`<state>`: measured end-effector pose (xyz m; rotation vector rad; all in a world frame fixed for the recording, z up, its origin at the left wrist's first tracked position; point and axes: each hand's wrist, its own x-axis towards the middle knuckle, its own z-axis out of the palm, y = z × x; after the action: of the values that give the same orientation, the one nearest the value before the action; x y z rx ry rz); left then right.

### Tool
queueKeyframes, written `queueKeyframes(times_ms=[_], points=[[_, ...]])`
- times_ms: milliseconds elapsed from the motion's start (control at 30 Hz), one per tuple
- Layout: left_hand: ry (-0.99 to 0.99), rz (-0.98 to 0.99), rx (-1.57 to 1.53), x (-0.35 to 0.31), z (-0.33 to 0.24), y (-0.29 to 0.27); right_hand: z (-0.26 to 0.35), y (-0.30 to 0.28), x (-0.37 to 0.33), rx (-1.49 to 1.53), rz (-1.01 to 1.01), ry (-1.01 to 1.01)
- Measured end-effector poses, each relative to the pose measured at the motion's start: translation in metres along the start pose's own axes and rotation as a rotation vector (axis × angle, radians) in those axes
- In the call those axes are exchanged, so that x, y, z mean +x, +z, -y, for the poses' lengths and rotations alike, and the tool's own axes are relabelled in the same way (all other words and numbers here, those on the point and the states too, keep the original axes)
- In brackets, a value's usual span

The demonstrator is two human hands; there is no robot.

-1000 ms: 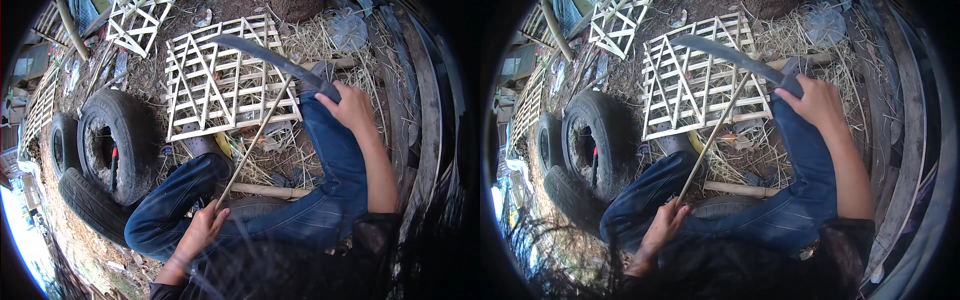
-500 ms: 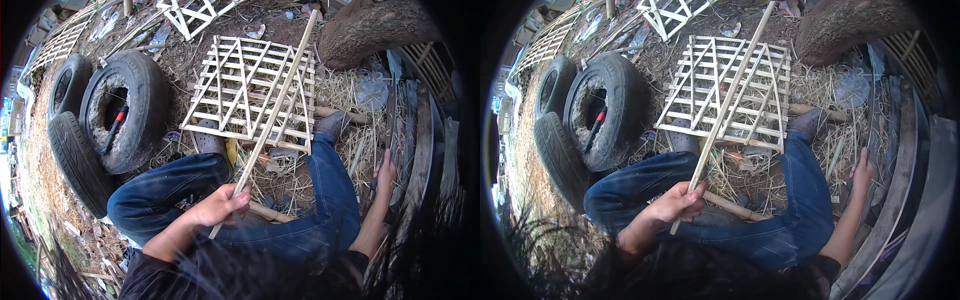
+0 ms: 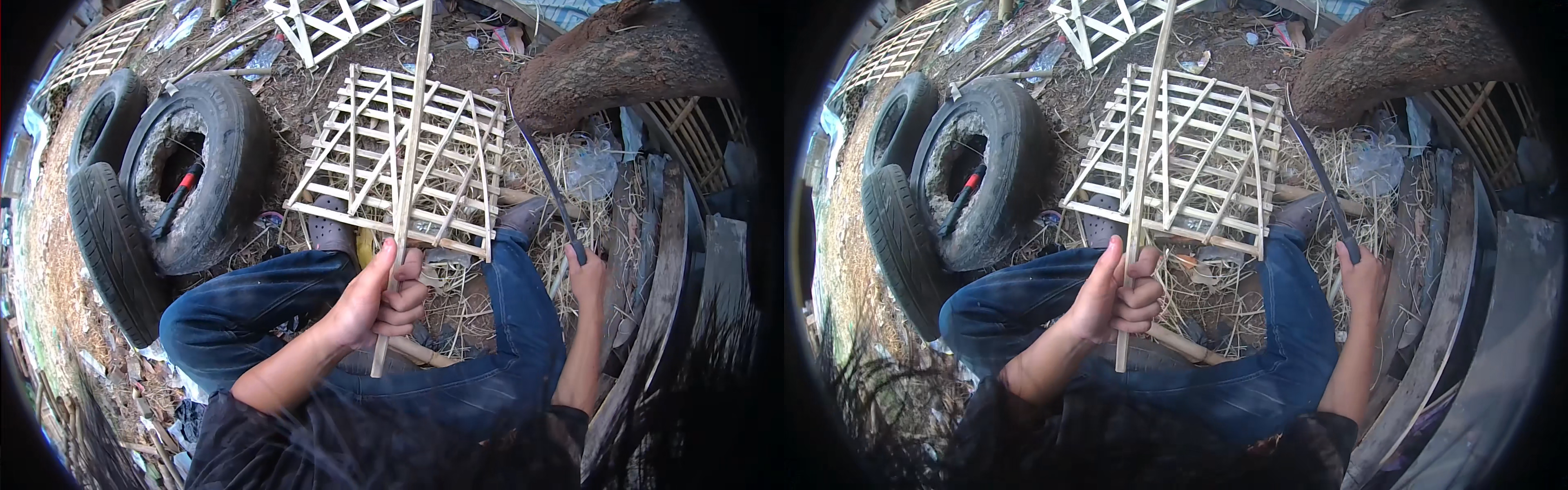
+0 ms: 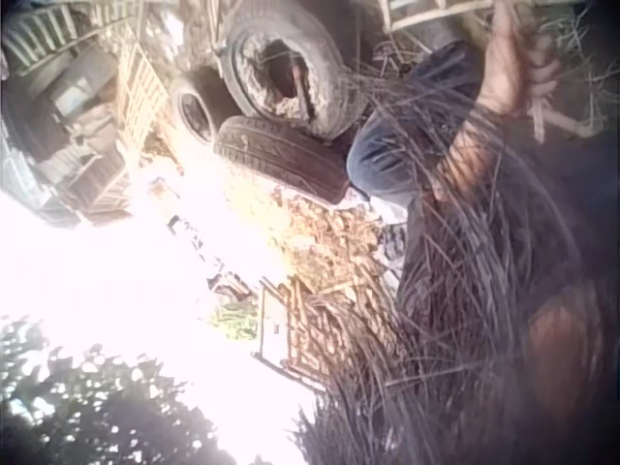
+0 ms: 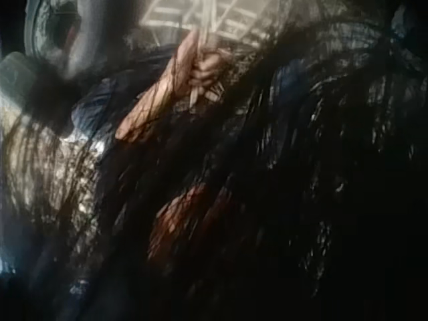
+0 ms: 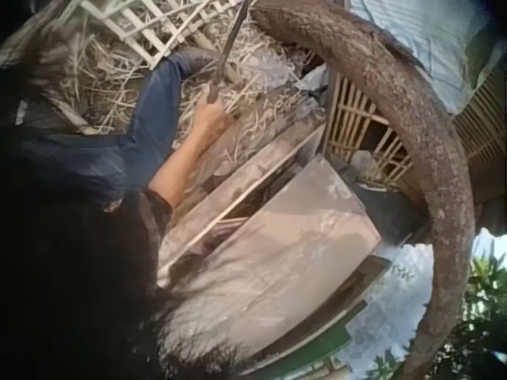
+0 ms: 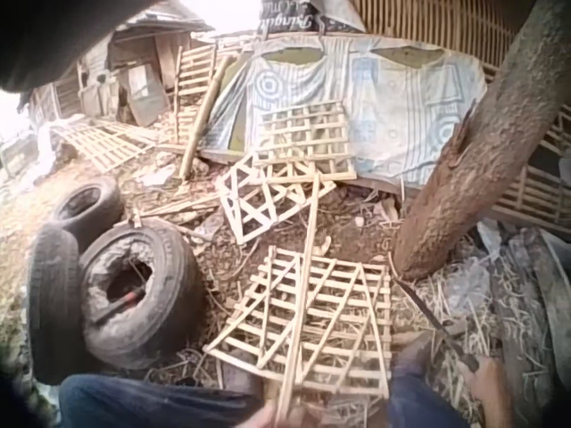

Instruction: The person constructs a wood lattice by trimming wood strips with a machete and joining them with nails and a hammer while sitting outdoors.

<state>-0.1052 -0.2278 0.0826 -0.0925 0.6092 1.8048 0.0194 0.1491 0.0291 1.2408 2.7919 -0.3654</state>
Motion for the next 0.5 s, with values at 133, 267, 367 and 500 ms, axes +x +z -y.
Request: queueKeyframes(times_ms=[133, 267, 367, 500], points=[[0.080, 0.011, -0.062, 0.001, -0.005, 0.003, -0.004, 0.007, 0.006, -0.034, 0.003, -0.022], [0.106, 0.005, -0.052, 0.004, -0.007, 0.011, -0.003, 0.003, -0.002, -0.036, 0.003, -0.005], [0.108, 0.011, 0.024, 0.005, -0.004, 0.014, -0.005, 0.002, -0.002, -0.020, -0.001, 0.003], [0.080, -0.023, 0.067, 0.004, 0.002, 0.017, -0.012, 0.006, 0.001, -0.012, -0.028, 0.034]])
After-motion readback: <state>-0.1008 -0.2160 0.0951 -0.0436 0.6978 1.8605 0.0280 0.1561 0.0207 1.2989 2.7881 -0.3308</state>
